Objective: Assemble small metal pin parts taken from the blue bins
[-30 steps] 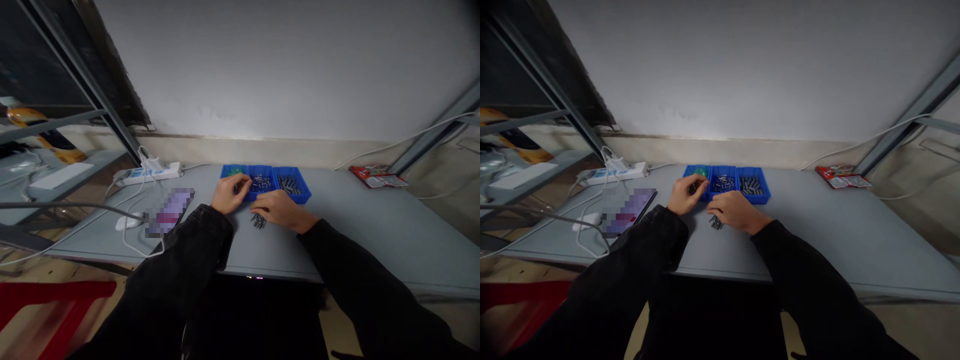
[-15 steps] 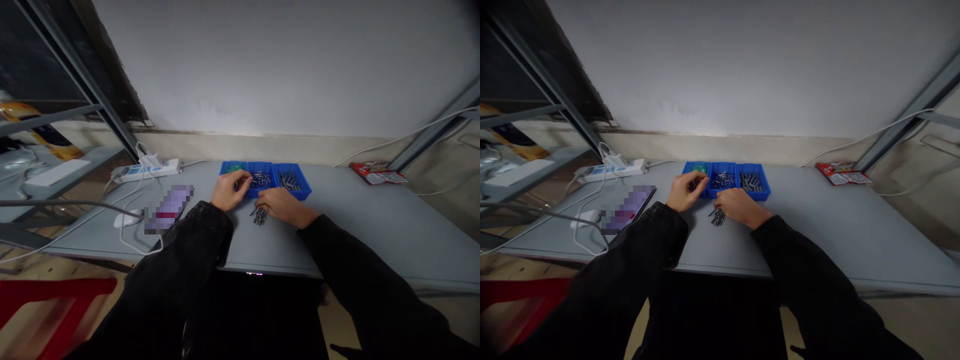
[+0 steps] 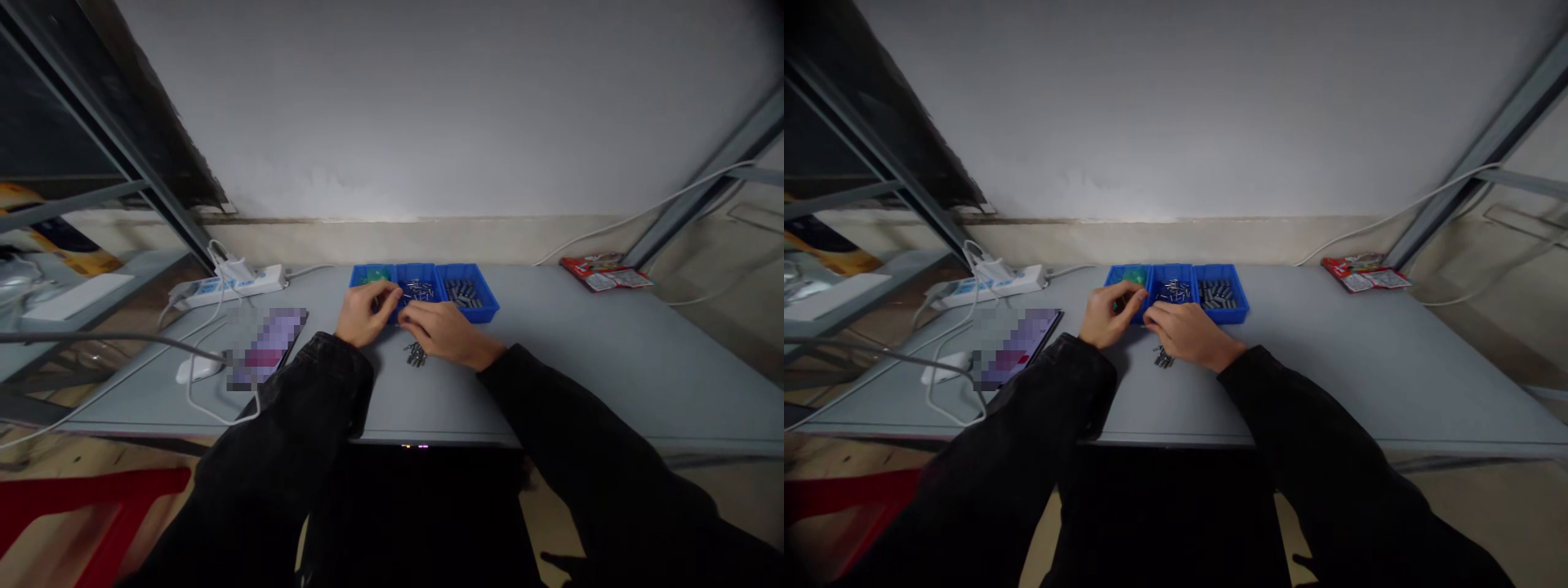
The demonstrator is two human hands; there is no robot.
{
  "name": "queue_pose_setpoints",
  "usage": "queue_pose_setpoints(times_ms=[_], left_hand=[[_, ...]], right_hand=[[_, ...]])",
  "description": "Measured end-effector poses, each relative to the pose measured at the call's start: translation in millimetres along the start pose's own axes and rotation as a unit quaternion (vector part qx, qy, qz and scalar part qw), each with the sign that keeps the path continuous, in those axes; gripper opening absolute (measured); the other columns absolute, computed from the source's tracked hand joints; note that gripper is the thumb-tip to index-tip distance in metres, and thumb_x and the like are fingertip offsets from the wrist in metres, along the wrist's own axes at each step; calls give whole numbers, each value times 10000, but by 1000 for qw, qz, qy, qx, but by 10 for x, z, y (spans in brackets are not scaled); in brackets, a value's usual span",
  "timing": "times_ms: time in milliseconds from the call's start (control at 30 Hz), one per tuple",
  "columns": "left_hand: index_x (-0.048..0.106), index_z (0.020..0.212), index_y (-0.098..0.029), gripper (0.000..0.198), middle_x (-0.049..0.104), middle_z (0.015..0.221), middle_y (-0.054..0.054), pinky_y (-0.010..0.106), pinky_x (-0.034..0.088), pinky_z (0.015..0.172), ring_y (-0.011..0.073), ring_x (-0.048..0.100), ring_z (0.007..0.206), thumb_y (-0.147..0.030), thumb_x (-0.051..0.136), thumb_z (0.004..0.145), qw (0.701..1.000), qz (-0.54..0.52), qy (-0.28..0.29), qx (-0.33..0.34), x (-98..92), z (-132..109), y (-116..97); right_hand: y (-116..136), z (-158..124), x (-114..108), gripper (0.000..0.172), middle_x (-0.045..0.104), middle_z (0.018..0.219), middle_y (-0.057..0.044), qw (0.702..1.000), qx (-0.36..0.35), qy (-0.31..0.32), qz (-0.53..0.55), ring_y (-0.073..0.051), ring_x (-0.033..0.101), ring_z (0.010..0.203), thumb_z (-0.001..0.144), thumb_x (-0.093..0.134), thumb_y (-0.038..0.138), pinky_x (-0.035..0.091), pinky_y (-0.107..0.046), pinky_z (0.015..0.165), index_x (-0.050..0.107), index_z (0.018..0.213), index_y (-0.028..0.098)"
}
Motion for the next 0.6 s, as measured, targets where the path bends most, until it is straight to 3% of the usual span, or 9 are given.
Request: queue_pose_setpoints(times_ms=[133, 267, 433, 600], left_hand=[[685, 775, -149, 350, 618, 629, -10, 233, 384, 546, 93, 486, 537, -348, 525, 1013, 1000, -5, 31, 5, 27, 0, -46], [696, 808, -151, 306, 622, 640, -9, 234, 403, 568, 99, 505, 554, -347, 556, 996, 999, -3, 49, 20, 61, -9, -82], [699, 884, -145, 280, 659, 724, 20, 247, 430, 613, 112, 544, 606, -331, 530, 1006, 995, 28, 80, 52, 123, -33, -103], [686, 906, -151, 219, 645, 708, 1, 233, 428, 603, 103, 538, 596, -306, 556, 988, 997, 8, 75, 34, 116, -37, -77]], right_hand=[[-84, 3, -144, 228, 621, 951, -44, 997, 35, -62, -35, -158, 580, 820, 1064, 385, 265, 379, -293, 673, 575, 985, 169], [-197, -23, -193, 248, 613, 974, -39, 990, 75, -99, -63, -148, 554, 750, 1076, 360, 306, 344, -301, 602, 562, 993, 187], [-239, -34, -171, 257, 610, 1015, -53, 985, 102, -107, -86, -151, 550, 732, 1076, 350, 316, 328, -308, 566, 563, 1000, 195], [-238, -36, -182, 239, 619, 1013, -57, 984, 109, -124, -65, -159, 577, 779, 1073, 351, 279, 378, -297, 604, 566, 1019, 188]])
Point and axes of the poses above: each hand's wrist, its own z-axis towards the middle knuckle, its own x-axis out of the palm, y = z × x, the point moved 8 cm from there along z, towards the middle knuckle
